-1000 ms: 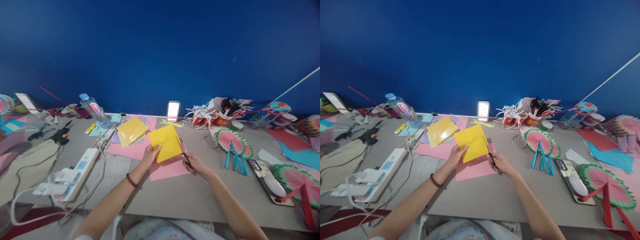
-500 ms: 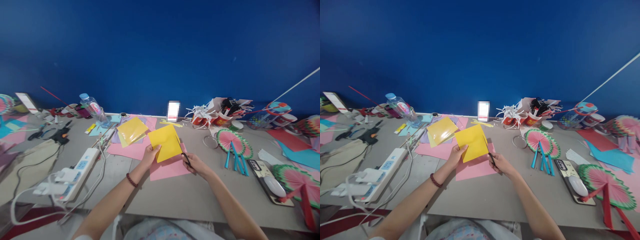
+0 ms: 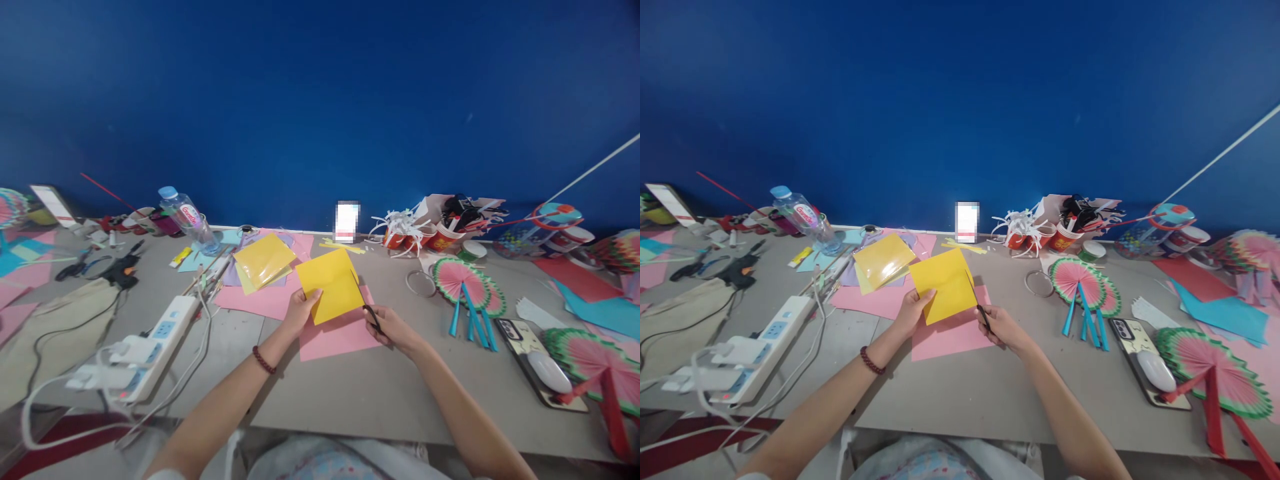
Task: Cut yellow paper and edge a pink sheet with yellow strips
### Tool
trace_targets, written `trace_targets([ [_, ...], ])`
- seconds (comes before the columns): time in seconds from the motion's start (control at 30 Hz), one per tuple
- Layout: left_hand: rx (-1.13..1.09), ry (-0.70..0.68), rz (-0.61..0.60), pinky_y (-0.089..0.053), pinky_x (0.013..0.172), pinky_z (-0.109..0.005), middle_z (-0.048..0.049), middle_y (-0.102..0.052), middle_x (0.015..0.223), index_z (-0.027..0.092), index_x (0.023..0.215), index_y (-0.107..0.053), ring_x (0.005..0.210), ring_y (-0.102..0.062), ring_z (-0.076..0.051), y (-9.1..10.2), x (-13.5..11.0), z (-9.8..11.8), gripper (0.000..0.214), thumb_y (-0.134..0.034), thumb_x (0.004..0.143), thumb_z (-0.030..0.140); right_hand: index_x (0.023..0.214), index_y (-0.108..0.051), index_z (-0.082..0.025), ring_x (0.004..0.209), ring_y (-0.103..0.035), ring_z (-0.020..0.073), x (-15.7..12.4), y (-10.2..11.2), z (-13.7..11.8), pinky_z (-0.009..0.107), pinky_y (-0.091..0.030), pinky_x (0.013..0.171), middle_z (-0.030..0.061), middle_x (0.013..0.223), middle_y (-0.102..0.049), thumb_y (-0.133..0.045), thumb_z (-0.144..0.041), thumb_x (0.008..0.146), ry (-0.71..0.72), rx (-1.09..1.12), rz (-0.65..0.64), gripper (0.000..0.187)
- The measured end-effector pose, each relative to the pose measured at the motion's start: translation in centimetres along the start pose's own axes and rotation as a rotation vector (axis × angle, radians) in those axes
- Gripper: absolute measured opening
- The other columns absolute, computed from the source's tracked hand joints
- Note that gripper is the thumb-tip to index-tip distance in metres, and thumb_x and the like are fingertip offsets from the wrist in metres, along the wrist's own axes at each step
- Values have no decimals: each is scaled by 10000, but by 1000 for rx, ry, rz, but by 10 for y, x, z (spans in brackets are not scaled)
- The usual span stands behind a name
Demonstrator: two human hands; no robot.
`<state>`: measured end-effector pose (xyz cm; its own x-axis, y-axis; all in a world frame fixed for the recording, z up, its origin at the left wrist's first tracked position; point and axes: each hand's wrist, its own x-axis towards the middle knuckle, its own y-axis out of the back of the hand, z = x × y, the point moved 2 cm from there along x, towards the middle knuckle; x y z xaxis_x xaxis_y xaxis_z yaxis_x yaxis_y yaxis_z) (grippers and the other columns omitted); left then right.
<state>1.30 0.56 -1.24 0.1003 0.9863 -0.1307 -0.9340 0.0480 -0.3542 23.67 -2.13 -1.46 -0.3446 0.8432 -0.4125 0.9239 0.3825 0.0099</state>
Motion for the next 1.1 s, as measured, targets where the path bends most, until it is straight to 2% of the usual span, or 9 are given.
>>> trace_targets([
  [0.47,-23,21,-16,-535,759,-372,-121,-704,1081,158,1031,-678,952,-671,-285,1,2,-3,439,-750,703,440,690,-411,-211,261,-296,18,-1,-1,-3,171,-192,293,-91,453,-495,-563,-621,761,-7,10,18,443],
  [0.77,8,-18,-2,-532,801,-380,-135,-696,1093,144,997,-683,954,-667,-280,1,2,-2,426,-753,697,438,701,-407,-207,262,-304,16,1,0,1,163,-178,289,-94,461,-495,-580,-628,750,21,39,-26,458],
  [0.83,22,-14,-1,-537,767,-361,-121,-706,1067,151,992,-685,924,-675,-271,0,1,-1,422,-747,700,449,706,-414,-205,262,-314,16,2,1,2,162,-184,290,-89,469,-506,-582,-639,743,20,50,-34,467],
  [0.97,118,5,-8,-518,594,-318,-114,-732,910,147,935,-700,787,-697,-278,0,0,1,454,-726,684,525,689,-397,-204,265,-320,13,2,1,2,156,-176,289,-75,487,-526,-581,-660,733,3,73,-34,494],
  [1.1,183,2,-16,-495,544,-300,-115,-727,834,139,919,-698,740,-695,-275,-1,-1,2,489,-713,677,563,690,-397,-201,271,-325,11,1,0,0,147,-168,287,-73,486,-522,-586,-662,736,-8,80,-25,500],
])
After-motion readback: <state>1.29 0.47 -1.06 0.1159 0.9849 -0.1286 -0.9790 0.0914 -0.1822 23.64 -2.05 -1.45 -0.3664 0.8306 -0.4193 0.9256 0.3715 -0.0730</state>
